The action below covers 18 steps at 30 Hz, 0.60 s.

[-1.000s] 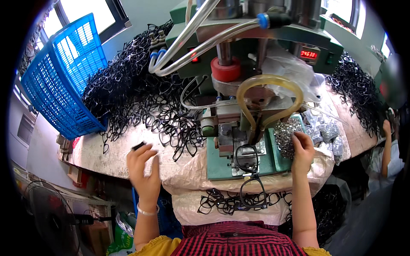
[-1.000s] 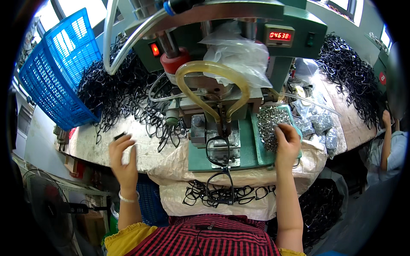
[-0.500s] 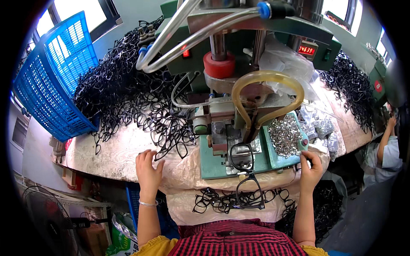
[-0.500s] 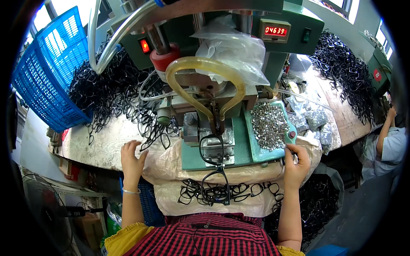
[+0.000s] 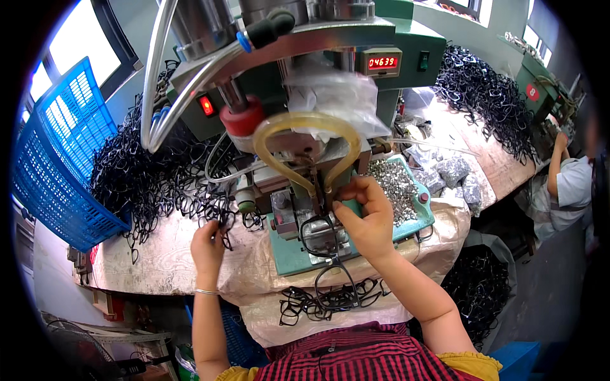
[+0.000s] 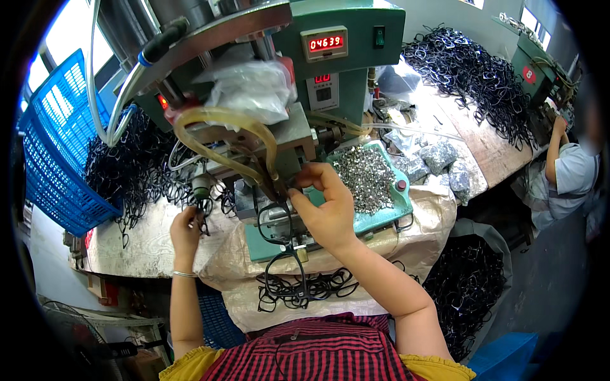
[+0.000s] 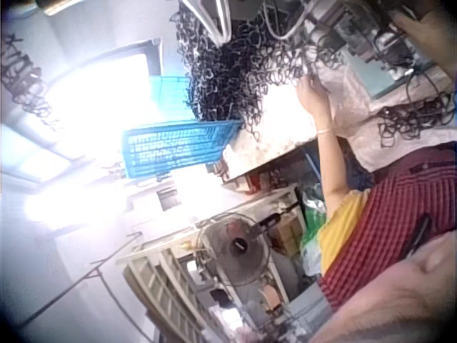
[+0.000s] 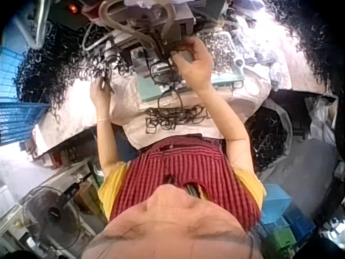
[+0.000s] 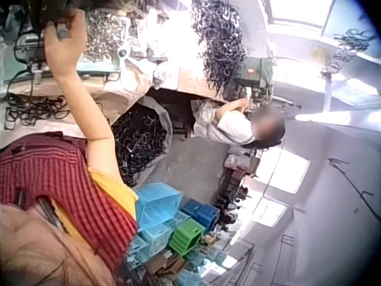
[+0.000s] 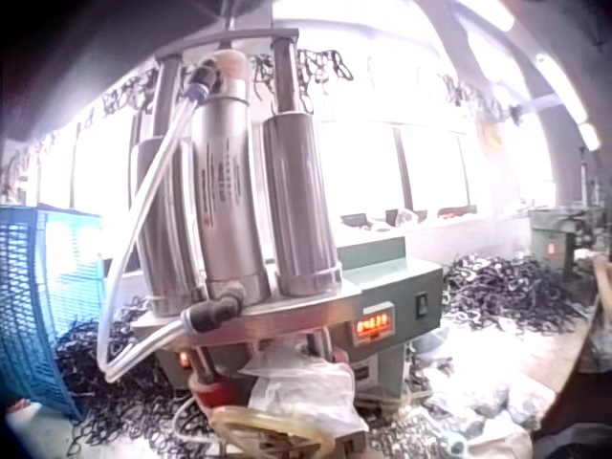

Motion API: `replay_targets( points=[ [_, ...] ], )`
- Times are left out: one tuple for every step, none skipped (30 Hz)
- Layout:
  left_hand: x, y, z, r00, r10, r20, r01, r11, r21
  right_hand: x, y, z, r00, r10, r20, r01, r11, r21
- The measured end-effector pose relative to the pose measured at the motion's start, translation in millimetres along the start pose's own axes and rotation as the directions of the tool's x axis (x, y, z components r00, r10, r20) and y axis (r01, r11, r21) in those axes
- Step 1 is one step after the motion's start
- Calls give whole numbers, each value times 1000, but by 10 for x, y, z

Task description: The person repeatedly picks up black eyeglass frames from a pile, places them into a press machine, and fastens small metal screws into the hinge area. After each press, the person removes the frame and sets it aside. The process is repeated continuously with many frames visible on the workbench.

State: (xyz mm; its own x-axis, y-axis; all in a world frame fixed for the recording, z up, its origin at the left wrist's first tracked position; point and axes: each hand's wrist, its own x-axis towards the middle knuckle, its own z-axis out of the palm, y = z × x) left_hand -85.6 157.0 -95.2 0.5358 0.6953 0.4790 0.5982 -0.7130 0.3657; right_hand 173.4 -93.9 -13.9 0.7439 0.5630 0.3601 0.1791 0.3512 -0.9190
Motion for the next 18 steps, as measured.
replay_targets(
  points=[
    [104, -74, -89, 998, -23, 53, 31, 988, -151, 5, -16, 11, 999, 24, 34, -26, 997, 67],
    [225, -51, -239, 975, -97, 200, 142, 964, -225, 0, -47, 19, 998, 46, 49, -52, 992, 118],
    [358, -41, -354, 950, -171, 260, 246, 925, -290, -7, -92, 43, 996, 68, 65, -78, 983, 168],
    [461, -52, -459, 914, -243, 325, 353, 871, -341, -25, -137, 81, 992, 92, 87, -109, 970, 219],
    [534, -73, -515, 913, -266, 308, 349, 901, -259, -64, -175, 134, 990, 108, 88, -127, 957, 262],
    [607, -127, -557, 913, -286, 290, 344, 923, -173, -63, -200, 180, 988, 126, 84, -145, 947, 285],
    [654, -82, -575, 901, -316, 298, 386, 896, -219, -67, -202, 208, 984, 158, 80, -175, 937, 304],
    [718, -23, -581, 889, -340, 308, 423, 867, -264, -90, -211, 213, 978, 194, 73, -207, 924, 320],
    [783, 90, -683, 834, -346, 429, 505, 793, -341, -110, -260, 183, 977, 205, 55, -212, 929, 304],
    [838, 139, -723, 771, -334, 542, 586, 704, -400, -131, -319, 140, 988, 145, 59, -154, 971, 182],
    [865, 131, -741, 798, -321, 510, 522, 790, -321, -139, -390, 110, 992, 84, 91, -90, 994, 63],
    [889, 131, -757, 823, -302, 480, 451, 861, -233, -154, -430, 61, 991, 27, 133, -20, 998, -54],
    [957, 285, -842, 740, -336, 583, 597, 729, -337, -164, -466, -62, 987, 23, 159, 1, 989, -145],
    [979, 222, -914, 719, -293, 630, 670, 535, -516, -195, -431, -231, 989, -28, 145, 65, 965, -254],
    [936, 202, -995, 771, -253, 585, 619, 516, -592, -235, -382, -425, 988, -76, 135, 120, 925, -360],
    [844, 148, -1055, 812, -232, 535, 573, 487, -659, -250, -394, -620, 980, -144, 136, 198, 729, -655],
    [779, 174, -1067, 837, -229, 497, 504, 677, -537, -332, -341, -825, 988, -118, 97, 149, 588, -795],
    [709, 225, -1015, 853, -212, 476, 416, 827, -377, -433, -199, -1033, 992, -107, 67, 106, 415, -904]
  ],
)
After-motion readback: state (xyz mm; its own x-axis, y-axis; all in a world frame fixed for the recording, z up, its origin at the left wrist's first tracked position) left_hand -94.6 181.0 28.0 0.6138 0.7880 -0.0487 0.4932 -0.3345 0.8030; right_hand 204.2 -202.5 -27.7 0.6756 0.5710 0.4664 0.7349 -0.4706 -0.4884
